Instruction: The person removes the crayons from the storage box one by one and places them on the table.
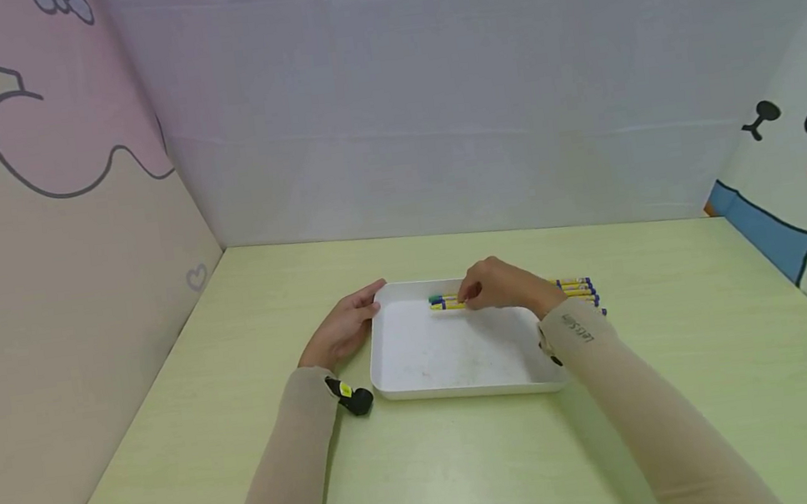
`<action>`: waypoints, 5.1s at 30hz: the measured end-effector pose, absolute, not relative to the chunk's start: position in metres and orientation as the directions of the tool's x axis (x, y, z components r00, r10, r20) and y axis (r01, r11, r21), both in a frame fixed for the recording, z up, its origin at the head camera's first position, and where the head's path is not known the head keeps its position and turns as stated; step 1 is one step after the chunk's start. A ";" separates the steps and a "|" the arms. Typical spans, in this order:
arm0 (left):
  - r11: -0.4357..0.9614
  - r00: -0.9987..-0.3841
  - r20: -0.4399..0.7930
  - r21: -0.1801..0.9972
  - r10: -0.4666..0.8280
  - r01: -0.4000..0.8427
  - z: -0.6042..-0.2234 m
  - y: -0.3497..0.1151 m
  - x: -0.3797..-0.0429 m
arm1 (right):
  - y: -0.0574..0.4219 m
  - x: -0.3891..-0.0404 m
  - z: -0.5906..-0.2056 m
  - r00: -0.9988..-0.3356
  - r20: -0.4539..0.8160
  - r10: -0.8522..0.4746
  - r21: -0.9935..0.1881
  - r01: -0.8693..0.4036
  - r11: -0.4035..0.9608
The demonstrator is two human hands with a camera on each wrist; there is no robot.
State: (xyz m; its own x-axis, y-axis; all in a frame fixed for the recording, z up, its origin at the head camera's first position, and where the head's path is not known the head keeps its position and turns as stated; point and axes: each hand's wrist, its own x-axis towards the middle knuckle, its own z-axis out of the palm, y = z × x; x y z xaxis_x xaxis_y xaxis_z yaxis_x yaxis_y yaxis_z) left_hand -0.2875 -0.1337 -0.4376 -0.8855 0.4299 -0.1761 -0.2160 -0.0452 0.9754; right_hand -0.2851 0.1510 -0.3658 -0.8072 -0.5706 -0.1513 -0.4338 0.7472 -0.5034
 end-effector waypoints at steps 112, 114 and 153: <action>-0.073 -0.886 -0.185 0.969 0.426 -0.237 -0.437 -0.134 -0.288 | 0.326 -0.253 -0.385 -0.871 -0.269 -0.411 -0.481 -0.248 0.841; -0.072 -0.887 -0.185 0.969 0.424 -0.236 -0.437 -0.135 -0.289 | 0.326 -0.252 -0.385 -0.872 -0.268 -0.410 -0.482 -0.247 0.841; -0.051 -0.882 -0.203 0.968 0.426 -0.247 -0.434 -0.135 -0.285 | 0.288 -0.266 -0.346 -0.865 -0.183 -0.467 -0.506 -0.325 0.799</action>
